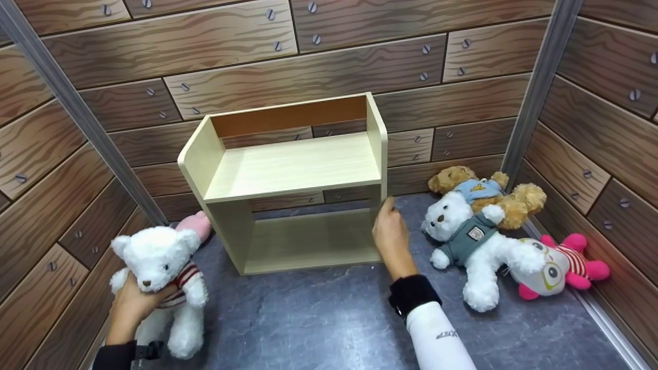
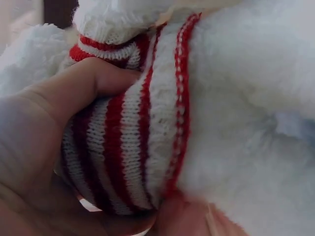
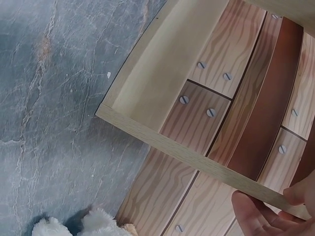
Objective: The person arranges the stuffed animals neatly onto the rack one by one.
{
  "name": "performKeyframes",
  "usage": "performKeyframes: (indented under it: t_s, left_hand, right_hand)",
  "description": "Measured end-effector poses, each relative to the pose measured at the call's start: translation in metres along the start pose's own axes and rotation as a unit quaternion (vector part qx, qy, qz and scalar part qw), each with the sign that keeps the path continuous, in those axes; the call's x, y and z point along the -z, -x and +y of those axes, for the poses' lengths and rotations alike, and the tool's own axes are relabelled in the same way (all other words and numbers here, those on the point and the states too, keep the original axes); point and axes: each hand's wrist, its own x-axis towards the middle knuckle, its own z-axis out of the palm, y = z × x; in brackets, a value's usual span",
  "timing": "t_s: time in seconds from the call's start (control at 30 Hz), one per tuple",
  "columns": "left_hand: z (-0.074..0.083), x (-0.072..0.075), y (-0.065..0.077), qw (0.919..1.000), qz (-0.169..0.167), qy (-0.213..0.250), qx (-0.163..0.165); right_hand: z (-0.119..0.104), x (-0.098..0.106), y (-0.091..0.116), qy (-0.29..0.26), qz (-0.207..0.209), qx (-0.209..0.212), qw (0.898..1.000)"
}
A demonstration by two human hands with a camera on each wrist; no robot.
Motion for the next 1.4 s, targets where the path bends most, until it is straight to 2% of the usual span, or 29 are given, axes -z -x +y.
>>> performKeyframes:
  t_s: [0.1,0.2,0.37,0.5,0.63,0.77,1.03,1.13,1.23,1.4]
  left_hand:
    - [0.023,0.009,0.011,0.9981,0.042,0.003,-0.046]
    - [0.048,0.017,0.023,0.9927,0.083,0.016,-0.087]
    - [0.095,0.035,0.036,0.9869,0.106,0.038,-0.115]
    - [0.134,0.046,0.037,0.9812,0.12,0.055,-0.141]
    - [0.168,0.052,0.03,0.97,0.14,0.082,-0.181]
    - [0.199,0.057,0.023,0.9664,0.143,0.093,-0.192]
    - [0.241,0.063,-0.002,0.9562,0.161,0.127,-0.209]
    - [0.253,0.063,-0.016,0.9559,0.162,0.136,-0.204]
    - [0.264,0.061,-0.03,0.9578,0.16,0.142,-0.192]
    - [0.28,0.057,-0.051,0.967,0.144,0.127,-0.168]
  right_hand:
    - [0.0,0.0,0.001,0.003,0.005,0.001,1.0]
    - [0.001,-0.001,0.002,0.004,0.017,0.009,1.0]
    - [0.001,-0.005,0.003,0.002,0.031,0.018,0.999]
    - [0.002,-0.005,0.001,0.005,0.021,0.006,1.0]
    - [0.002,-0.005,0.001,0.009,0.017,0.002,1.0]
    - [0.0,-0.006,0.002,0.012,0.016,0.002,1.0]
    - [-0.001,-0.006,0.002,0.023,0.016,0.002,1.0]
    - [-0.001,-0.006,0.002,0.026,0.016,0.003,1.0]
    - [0.0,-0.008,0.003,0.027,0.034,0.018,0.999]
    - [0.001,-0.011,0.005,0.034,0.075,0.048,0.995]
